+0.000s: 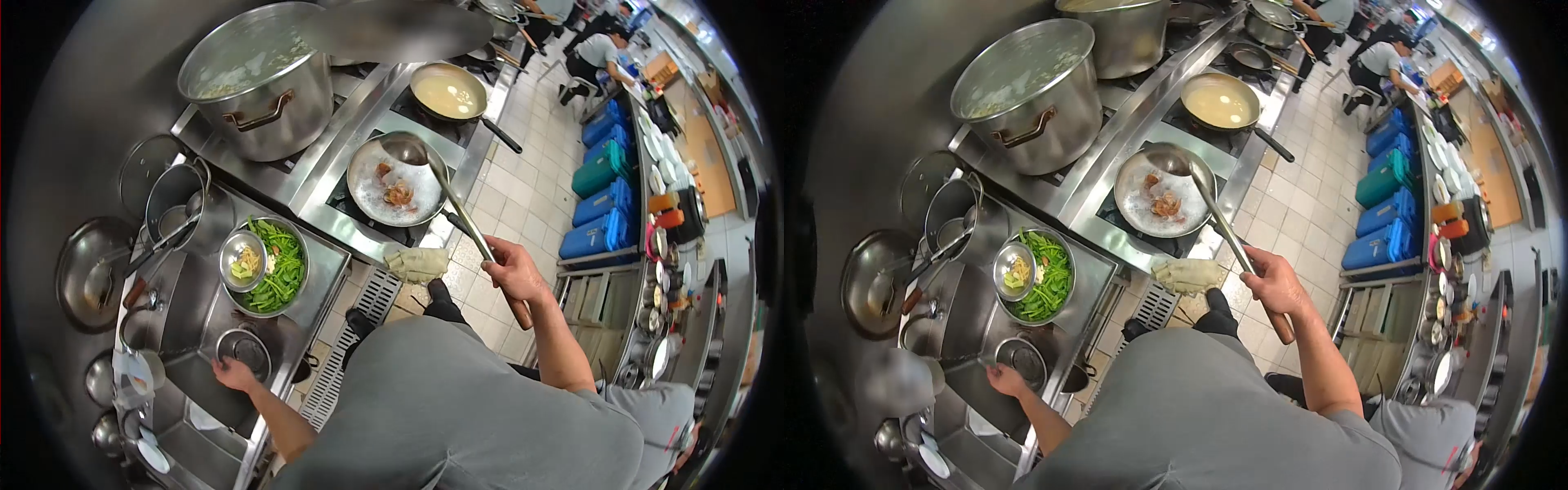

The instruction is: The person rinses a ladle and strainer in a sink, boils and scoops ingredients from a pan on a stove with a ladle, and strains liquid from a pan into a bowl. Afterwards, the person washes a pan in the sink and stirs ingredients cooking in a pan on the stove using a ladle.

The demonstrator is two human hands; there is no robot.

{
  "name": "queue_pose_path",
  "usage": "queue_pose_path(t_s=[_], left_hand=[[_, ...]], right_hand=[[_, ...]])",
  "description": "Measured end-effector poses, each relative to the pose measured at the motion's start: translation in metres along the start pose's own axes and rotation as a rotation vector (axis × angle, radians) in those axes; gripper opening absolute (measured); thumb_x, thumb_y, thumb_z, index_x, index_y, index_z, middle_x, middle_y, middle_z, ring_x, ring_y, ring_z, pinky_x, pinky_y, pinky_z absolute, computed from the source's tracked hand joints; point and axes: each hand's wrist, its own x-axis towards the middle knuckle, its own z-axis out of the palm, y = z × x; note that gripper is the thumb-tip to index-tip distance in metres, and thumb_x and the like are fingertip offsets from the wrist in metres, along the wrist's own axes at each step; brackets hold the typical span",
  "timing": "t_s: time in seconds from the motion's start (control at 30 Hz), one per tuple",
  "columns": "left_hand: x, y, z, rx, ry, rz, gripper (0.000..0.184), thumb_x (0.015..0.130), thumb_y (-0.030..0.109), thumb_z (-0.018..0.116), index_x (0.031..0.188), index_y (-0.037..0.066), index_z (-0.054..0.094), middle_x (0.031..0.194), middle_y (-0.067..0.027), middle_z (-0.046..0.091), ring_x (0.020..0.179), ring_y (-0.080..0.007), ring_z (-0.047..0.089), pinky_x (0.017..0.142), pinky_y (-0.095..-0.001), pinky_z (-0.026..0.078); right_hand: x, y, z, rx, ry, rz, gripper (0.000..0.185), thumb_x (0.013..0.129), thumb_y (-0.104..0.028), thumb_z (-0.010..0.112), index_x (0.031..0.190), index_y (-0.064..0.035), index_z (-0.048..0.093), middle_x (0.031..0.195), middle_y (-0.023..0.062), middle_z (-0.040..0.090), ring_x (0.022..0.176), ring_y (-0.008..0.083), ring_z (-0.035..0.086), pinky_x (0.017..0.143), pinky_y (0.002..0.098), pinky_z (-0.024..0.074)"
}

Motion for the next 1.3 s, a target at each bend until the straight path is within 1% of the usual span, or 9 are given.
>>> queue_pose_path(t_s=[0.2, 0.27, 0.33, 0.4, 0.53, 0.7, 0.77, 1.1, 1.3], left_hand=[[-0.123, 0.045, -0.037, 0.003, 0.376, 0.082, 0.044, 0.087, 0.006, 0.065, 0.131, 0.005, 0.063, 0.105, -0.0180, 0.056, 0.092, -0.0312, 0.058, 0.084, -0.0429, 0.051], [-0.169, 0.064, -0.045, 0.052, 0.431, -0.058, 0.046, 0.088, 0.007, 0.063, 0.134, 0.005, 0.061, 0.108, -0.0195, 0.057, 0.096, -0.0324, 0.057, 0.084, -0.0434, 0.050], [-0.220, 0.048, -0.040, 0.144, 0.418, -0.127, 0.048, 0.089, 0.010, 0.061, 0.135, 0.000, 0.058, 0.119, -0.0237, 0.057, 0.109, -0.0392, 0.057, 0.096, -0.0477, 0.046], [-0.287, 0.068, -0.045, 0.084, 0.352, -0.223, 0.050, 0.087, 0.010, 0.063, 0.135, -0.003, 0.057, 0.123, -0.0251, 0.057, 0.115, -0.0407, 0.056, 0.101, -0.0490, 0.044], [-0.426, 0.047, -0.031, 0.227, 0.235, -0.281, 0.054, 0.085, 0.012, 0.068, 0.136, -0.002, 0.057, 0.125, -0.0282, 0.057, 0.119, -0.0425, 0.056, 0.104, -0.0475, 0.044], [-0.542, 0.041, -0.062, 0.218, -0.413, -0.831, 0.060, 0.081, 0.020, 0.075, 0.136, 0.003, 0.058, 0.131, -0.0236, 0.058, 0.114, -0.0401, 0.060, 0.099, -0.0417, 0.049], [-0.573, 0.048, -0.074, -0.134, -0.689, -1.202, 0.045, 0.093, 0.033, 0.066, 0.132, 0.013, 0.059, 0.127, -0.0087, 0.059, 0.101, -0.0283, 0.063, 0.080, -0.0465, 0.054], [-0.611, 0.085, -0.101, -0.243, -0.566, -1.282, 0.040, 0.096, 0.036, 0.057, 0.130, 0.016, 0.057, 0.116, -0.0046, 0.057, 0.099, -0.0240, 0.062, 0.076, -0.0447, 0.054], [-0.600, 0.090, -0.107, -0.248, -0.553, -1.236, 0.044, 0.100, 0.035, 0.056, 0.138, 0.015, 0.053, 0.127, -0.0076, 0.056, 0.102, -0.0254, 0.061, 0.080, -0.0473, 0.054]], right_hand=[[0.040, 0.003, -0.065, -0.169, -0.278, -0.110, 0.053, 0.088, -0.004, 0.064, 0.140, -0.0022, 0.058, 0.077, 0.0023, 0.063, 0.063, 0.0081, 0.053, 0.057, 0.0271, 0.0479], [0.059, 0.021, -0.084, -0.239, -0.417, -0.108, 0.054, 0.085, -0.010, 0.066, 0.137, -0.0014, 0.058, 0.090, 0.0161, 0.072, 0.082, 0.0221, 0.067, 0.082, 0.0375, 0.0534], [0.079, 0.041, -0.098, -0.336, -0.412, -0.366, 0.051, 0.084, -0.009, 0.065, 0.134, -0.0023, 0.059, 0.087, 0.0184, 0.071, 0.076, 0.0293, 0.068, 0.074, 0.0413, 0.0531], [0.096, 0.053, -0.111, -0.506, -0.451, -0.402, 0.049, 0.083, -0.011, 0.063, 0.132, -0.0049, 0.058, 0.092, 0.0247, 0.070, 0.083, 0.0408, 0.068, 0.077, 0.0470, 0.0537], [0.119, 0.077, -0.130, -0.641, -0.439, -0.486, 0.051, 0.083, -0.012, 0.061, 0.134, -0.0075, 0.055, 0.093, 0.0255, 0.069, 0.088, 0.0451, 0.066, 0.080, 0.0512, 0.0534], [0.133, 0.069, -0.159, -0.563, -0.421, -0.542, 0.048, 0.085, -0.014, 0.060, 0.132, -0.0089, 0.056, 0.093, 0.0262, 0.069, 0.090, 0.0463, 0.066, 0.082, 0.0544, 0.0530], [0.144, 0.072, -0.168, -0.483, -0.392, -0.576, 0.049, 0.084, -0.013, 0.064, 0.133, -0.0070, 0.058, 0.094, 0.0276, 0.069, 0.093, 0.0456, 0.067, 0.083, 0.0513, 0.0542], [0.221, 0.043, -0.179, -0.547, -0.343, -0.716, 0.056, 0.083, -0.015, 0.067, 0.136, 0.0008, 0.058, 0.097, 0.0284, 0.069, 0.092, 0.0430, 0.068, 0.085, 0.0469, 0.0546], [0.245, 0.025, -0.169, -0.707, -0.419, -0.750, 0.055, 0.083, -0.013, 0.067, 0.136, -0.0016, 0.058, 0.096, 0.0266, 0.070, 0.092, 0.0431, 0.068, 0.084, 0.0493, 0.0538]])
